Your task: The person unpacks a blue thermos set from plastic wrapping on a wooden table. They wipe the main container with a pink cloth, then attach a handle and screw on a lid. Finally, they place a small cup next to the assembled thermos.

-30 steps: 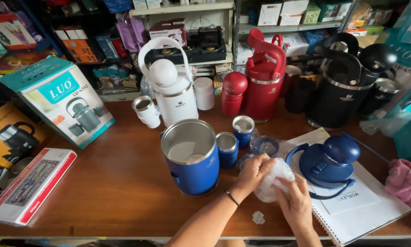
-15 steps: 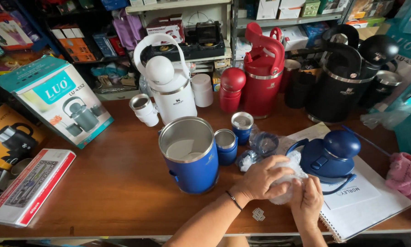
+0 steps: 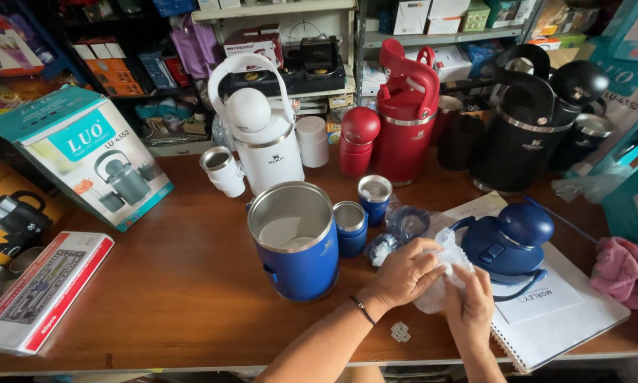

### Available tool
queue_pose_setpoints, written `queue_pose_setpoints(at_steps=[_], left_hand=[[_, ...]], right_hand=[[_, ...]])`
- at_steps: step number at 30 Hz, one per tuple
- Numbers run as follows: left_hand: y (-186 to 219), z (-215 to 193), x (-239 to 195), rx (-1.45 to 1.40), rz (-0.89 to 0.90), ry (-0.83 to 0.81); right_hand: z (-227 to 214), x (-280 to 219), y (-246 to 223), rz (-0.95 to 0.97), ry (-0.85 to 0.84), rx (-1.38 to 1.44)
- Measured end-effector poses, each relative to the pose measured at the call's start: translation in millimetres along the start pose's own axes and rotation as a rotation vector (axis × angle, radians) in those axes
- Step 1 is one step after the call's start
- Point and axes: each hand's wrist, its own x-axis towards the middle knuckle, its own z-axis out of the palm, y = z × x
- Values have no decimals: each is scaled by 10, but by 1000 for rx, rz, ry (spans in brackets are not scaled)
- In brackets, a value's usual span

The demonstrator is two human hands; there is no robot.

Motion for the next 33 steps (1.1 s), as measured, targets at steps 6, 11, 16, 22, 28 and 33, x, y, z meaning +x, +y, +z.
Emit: queue_pose_setpoints(at_steps=[6,11,16,22,28,33], left_hand=[[-27,-23,-24,43,-45,-1],[14,-92,-23,-24,-42,-56],[42,-152,-8,-7,7,-75],[-7,-9,-15,-8,-42,-79],[-201,65,-41,-102,-245,21],[-146,2,-21,-197,-211,146]], right_hand=[[21,7,60,-91,-21,-86],[45,0,91,-78,-40,-92],[57,15,65,-9,-44,-68],[25,15,79,51,-27,-79],[98,26,53,-12,-97,-79],[57,53,-3,4,-64,-64]])
